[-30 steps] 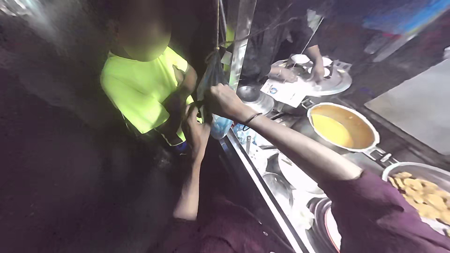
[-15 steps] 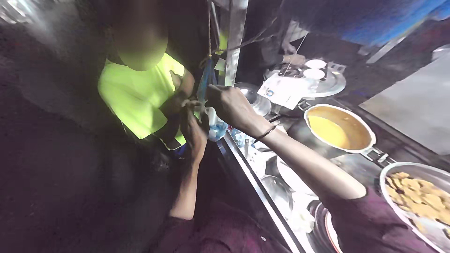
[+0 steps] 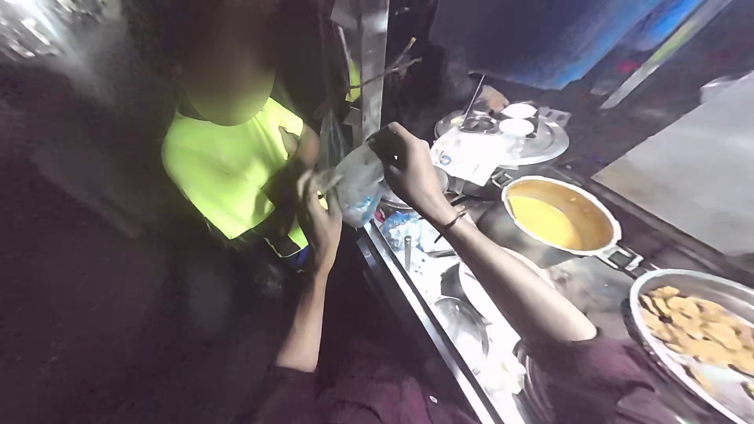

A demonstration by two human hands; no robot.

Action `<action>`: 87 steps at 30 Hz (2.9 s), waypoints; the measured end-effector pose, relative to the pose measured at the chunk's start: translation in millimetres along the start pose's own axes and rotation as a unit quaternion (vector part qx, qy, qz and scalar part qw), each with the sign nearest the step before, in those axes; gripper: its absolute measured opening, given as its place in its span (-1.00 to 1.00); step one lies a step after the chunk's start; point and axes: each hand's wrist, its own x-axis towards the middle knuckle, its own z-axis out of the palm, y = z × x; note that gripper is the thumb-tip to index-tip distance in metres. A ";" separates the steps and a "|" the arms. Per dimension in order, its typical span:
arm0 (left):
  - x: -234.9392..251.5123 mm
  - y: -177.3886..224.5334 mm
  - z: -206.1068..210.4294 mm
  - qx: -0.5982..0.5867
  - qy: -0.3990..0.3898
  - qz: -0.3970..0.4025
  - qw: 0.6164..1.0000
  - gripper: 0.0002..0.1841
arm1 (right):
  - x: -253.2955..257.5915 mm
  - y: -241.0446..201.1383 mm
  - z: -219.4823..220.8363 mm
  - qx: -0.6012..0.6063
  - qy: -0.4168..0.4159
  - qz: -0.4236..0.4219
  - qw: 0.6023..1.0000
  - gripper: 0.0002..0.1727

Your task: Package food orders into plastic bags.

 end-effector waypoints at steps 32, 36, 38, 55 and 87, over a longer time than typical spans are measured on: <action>-288.3 229.9 91.1 -0.345 -0.732 0.036 0.587 -0.70 | -514.8 46.8 -197.0 0.180 0.388 0.518 0.741 -0.73; -316.3 263.8 83.8 -0.296 -0.765 -0.007 0.572 -0.58 | -562.4 43.0 -223.8 0.234 0.420 0.526 0.702 -0.83; -324.8 269.9 86.3 -0.268 -0.757 0.001 0.596 -0.66 | -583.0 45.0 -236.1 0.230 0.413 0.544 0.693 -0.81; -287.3 239.4 124.2 -0.457 -0.695 -0.138 0.538 -0.48 | -623.5 95.6 -290.9 -0.226 -0.009 0.584 0.779 -0.42; -242.9 198.6 123.3 -0.421 -0.481 -0.122 0.759 -0.95 | -391.0 120.3 -169.1 0.500 0.331 0.317 0.735 -0.74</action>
